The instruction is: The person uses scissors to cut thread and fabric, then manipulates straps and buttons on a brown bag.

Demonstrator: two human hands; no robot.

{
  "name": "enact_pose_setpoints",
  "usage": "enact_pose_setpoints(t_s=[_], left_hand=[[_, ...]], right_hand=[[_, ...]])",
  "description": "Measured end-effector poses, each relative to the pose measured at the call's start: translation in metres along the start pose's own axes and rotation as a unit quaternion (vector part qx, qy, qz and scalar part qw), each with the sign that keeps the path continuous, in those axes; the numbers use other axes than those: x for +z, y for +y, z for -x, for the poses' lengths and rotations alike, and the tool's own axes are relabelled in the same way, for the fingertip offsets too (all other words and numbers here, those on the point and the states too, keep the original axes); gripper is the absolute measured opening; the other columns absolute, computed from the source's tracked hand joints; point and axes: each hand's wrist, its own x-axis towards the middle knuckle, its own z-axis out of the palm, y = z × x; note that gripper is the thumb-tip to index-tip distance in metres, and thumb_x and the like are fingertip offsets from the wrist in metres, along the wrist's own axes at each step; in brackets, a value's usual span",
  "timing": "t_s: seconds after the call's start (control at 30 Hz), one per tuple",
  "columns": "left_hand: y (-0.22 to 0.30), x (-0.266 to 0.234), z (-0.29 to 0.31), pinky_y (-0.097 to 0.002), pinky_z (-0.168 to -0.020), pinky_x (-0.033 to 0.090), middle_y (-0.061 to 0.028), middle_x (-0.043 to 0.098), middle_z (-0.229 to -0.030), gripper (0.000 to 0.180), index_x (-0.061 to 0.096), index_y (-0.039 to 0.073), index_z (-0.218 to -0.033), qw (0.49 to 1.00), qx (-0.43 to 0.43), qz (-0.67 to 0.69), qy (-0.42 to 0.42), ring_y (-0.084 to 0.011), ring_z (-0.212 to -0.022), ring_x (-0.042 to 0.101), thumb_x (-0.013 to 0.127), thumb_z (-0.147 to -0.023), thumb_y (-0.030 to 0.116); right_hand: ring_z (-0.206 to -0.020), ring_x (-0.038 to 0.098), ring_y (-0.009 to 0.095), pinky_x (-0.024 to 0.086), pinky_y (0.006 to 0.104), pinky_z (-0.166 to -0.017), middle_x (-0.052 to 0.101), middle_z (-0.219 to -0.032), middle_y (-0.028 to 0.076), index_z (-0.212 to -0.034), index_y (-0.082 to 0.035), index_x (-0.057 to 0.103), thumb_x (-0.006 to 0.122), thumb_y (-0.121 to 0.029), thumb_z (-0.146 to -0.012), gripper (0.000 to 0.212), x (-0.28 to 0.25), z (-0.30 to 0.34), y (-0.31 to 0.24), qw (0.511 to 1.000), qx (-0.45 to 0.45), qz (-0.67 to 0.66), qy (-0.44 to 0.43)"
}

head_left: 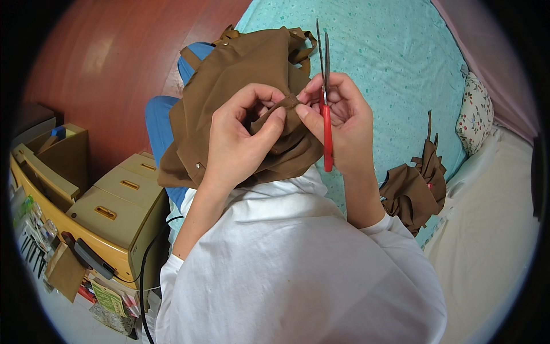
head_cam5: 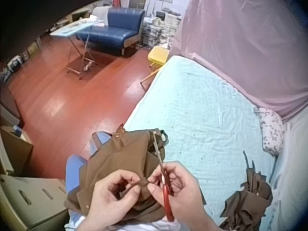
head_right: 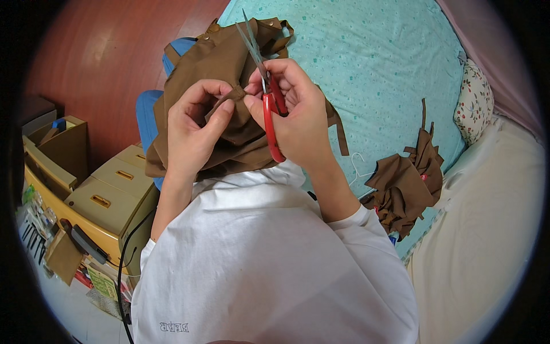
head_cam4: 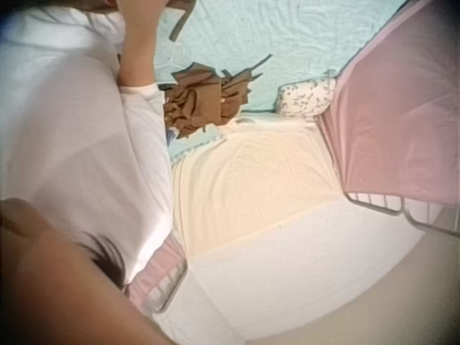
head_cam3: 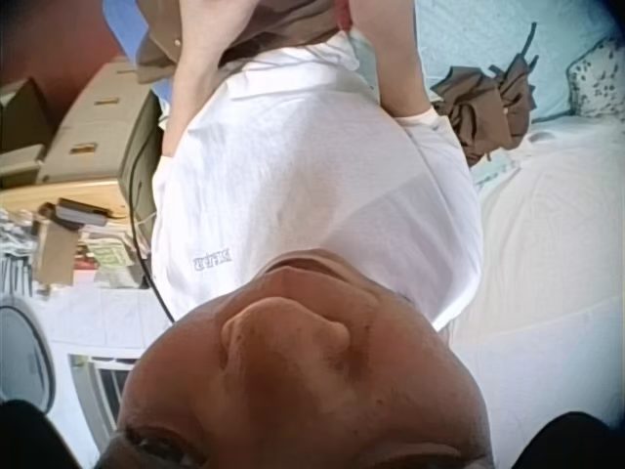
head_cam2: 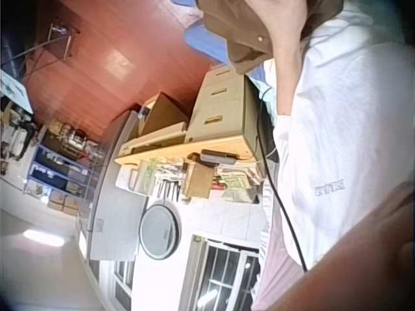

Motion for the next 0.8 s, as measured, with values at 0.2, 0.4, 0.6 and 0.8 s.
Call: enact_pose_setpoints(t_s=[0.2,0.4,0.6,0.8], left_hand=[[0.0022,-0.0007,-0.0075,-0.0293,-0.067,0.047,-0.0048,0.062,-0.088,0.023,0.065,0.004,-0.09,0.877,0.338,-0.327,0.1,-0.0196,-0.079,0.057,0.077,-0.07,0.002],[-0.0004,0.0034,-0.0067,-0.0339,-0.073,0.044,-0.0062,0.063,-0.09,0.025,0.067,0.006,-0.087,0.828,0.394,-0.385,0.105,-0.024,-0.085,0.056,0.078,-0.065,-0.002],[0.0004,0.0063,-0.0078,-0.0343,-0.067,0.046,-0.0061,0.061,-0.087,0.02,0.066,0.005,-0.085,0.844,0.388,-0.353,0.11,-0.0248,-0.08,0.055,0.075,-0.068,0.002],[-0.0029,0.006,-0.0059,-0.0319,-0.069,0.043,-0.0081,0.06,-0.085,0.014,0.063,0.003,-0.081,0.926,0.276,-0.239,0.096,-0.0241,-0.079,0.054,0.072,-0.072,-0.002]], right_hand=[[-0.089,0.06,0.009,0.05,0.0217,-0.08,0.061,-0.097,0.004,-0.108,-0.001,0.055,0.068,0.007,-0.082,0.031,0.0019,0.0003,-0.0007,1.0,0.002,-0.003,0.01],[-0.089,0.06,0.009,0.05,0.0222,-0.079,0.061,-0.097,0.004,-0.108,-0.002,0.055,0.068,0.006,-0.082,0.031,0.0047,0.002,-0.0027,1.0,-0.002,0.019,0.023],[-0.088,0.06,0.008,0.048,0.0209,-0.075,0.062,-0.097,0.003,-0.109,-0.003,0.055,0.069,0.005,-0.082,0.031,0.0052,0.0027,-0.0027,0.997,-0.023,0.064,0.019],[-0.088,0.061,0.009,0.049,0.0215,-0.077,0.063,-0.096,0.004,-0.108,-0.001,0.054,0.069,0.006,-0.082,0.031,0.0069,0.0024,-0.007,0.998,0.003,0.052,0.023]])
